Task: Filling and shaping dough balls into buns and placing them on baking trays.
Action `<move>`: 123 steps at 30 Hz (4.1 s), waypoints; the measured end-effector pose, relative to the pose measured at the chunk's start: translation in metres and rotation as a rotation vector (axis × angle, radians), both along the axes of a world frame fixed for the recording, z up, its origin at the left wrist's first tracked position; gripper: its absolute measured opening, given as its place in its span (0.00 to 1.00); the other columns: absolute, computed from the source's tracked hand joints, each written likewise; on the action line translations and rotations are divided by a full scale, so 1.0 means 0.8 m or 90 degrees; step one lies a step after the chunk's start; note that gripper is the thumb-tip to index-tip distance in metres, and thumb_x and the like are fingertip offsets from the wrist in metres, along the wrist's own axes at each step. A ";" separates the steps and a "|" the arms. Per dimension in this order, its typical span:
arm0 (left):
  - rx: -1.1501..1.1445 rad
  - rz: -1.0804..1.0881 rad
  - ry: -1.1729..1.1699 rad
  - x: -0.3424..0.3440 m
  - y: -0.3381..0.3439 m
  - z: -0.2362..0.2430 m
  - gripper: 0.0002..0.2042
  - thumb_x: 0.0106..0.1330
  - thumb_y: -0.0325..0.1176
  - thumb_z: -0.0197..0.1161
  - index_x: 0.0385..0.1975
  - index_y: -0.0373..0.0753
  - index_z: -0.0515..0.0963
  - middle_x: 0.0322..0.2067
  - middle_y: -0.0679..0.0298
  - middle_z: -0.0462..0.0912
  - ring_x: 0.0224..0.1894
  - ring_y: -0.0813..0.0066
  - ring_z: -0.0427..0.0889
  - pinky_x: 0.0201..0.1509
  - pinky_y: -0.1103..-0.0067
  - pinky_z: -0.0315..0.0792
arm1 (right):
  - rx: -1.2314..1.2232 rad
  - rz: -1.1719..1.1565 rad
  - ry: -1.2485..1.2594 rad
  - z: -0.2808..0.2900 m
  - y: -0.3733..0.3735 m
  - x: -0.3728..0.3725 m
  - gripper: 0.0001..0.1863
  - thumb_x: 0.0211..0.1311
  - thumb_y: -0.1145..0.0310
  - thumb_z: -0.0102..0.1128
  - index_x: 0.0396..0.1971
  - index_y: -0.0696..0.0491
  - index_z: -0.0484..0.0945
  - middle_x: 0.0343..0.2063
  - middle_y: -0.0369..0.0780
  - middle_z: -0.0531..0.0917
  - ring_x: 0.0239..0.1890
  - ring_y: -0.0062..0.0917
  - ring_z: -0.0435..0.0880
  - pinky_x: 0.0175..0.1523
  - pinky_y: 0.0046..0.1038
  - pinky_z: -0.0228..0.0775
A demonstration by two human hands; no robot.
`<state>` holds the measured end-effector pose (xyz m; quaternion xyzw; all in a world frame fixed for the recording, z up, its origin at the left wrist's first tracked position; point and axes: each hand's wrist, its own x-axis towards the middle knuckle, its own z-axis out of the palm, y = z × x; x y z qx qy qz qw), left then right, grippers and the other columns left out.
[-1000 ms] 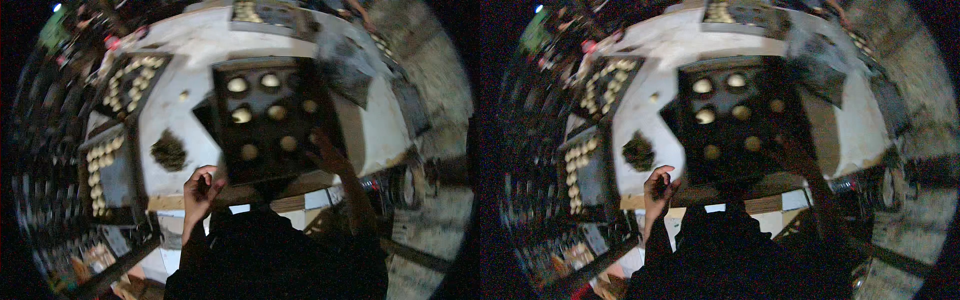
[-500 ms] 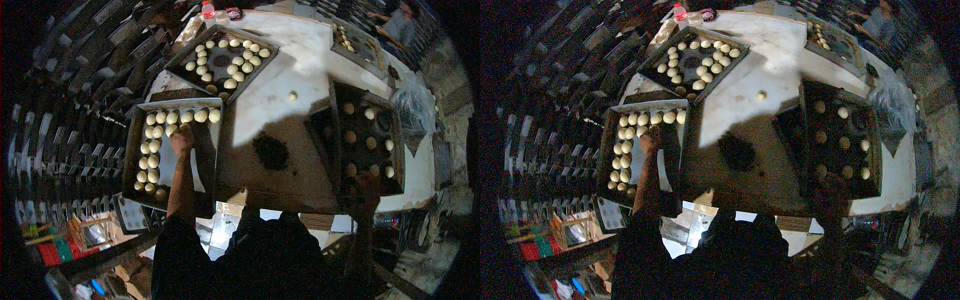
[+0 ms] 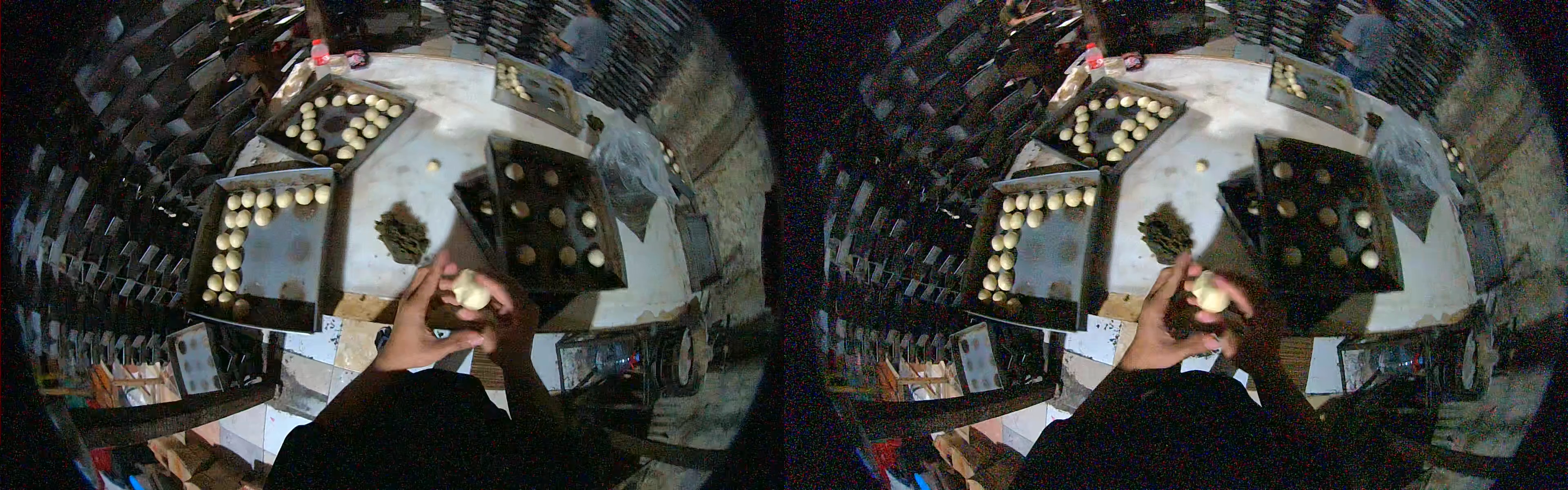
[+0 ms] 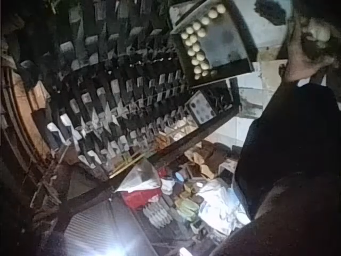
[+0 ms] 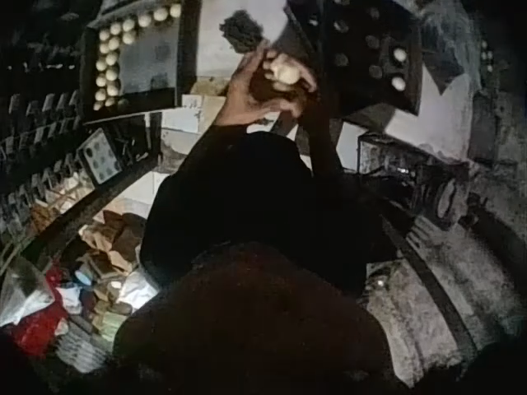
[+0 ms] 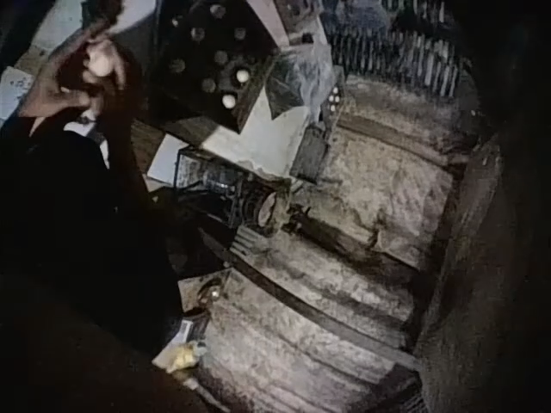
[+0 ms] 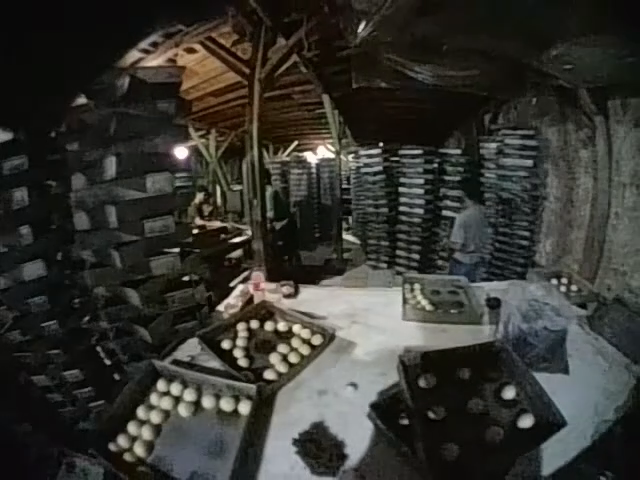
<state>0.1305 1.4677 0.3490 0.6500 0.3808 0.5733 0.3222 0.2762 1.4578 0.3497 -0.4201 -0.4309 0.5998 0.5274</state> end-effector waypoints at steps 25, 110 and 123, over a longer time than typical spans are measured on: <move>-0.426 -0.094 -0.096 -0.057 -0.033 -0.134 0.15 0.69 0.30 0.49 0.51 0.29 0.69 0.47 0.55 0.76 0.48 0.69 0.76 0.55 0.78 0.68 | 0.261 -0.097 -0.288 -0.159 0.049 -0.056 0.22 0.69 0.57 0.39 0.38 0.60 0.77 0.32 0.45 0.80 0.32 0.31 0.79 0.39 0.29 0.69; -0.130 -0.085 -0.312 0.003 0.045 -0.005 0.49 0.32 0.49 0.81 0.54 0.29 0.63 0.48 0.54 0.68 0.42 0.70 0.75 0.53 0.76 0.67 | 0.475 0.117 -0.220 0.017 0.043 -0.003 0.18 0.58 0.55 0.60 0.43 0.51 0.78 0.46 0.42 0.79 0.44 0.31 0.81 0.49 0.34 0.73; -0.263 -0.192 0.314 0.313 0.100 -0.229 0.14 0.64 0.36 0.56 0.46 0.35 0.71 0.44 0.54 0.77 0.58 0.70 0.68 0.58 0.73 0.67 | 0.499 0.152 -0.639 -0.006 0.123 0.279 0.19 0.57 0.69 0.58 0.49 0.55 0.71 0.52 0.48 0.71 0.54 0.41 0.71 0.54 0.42 0.68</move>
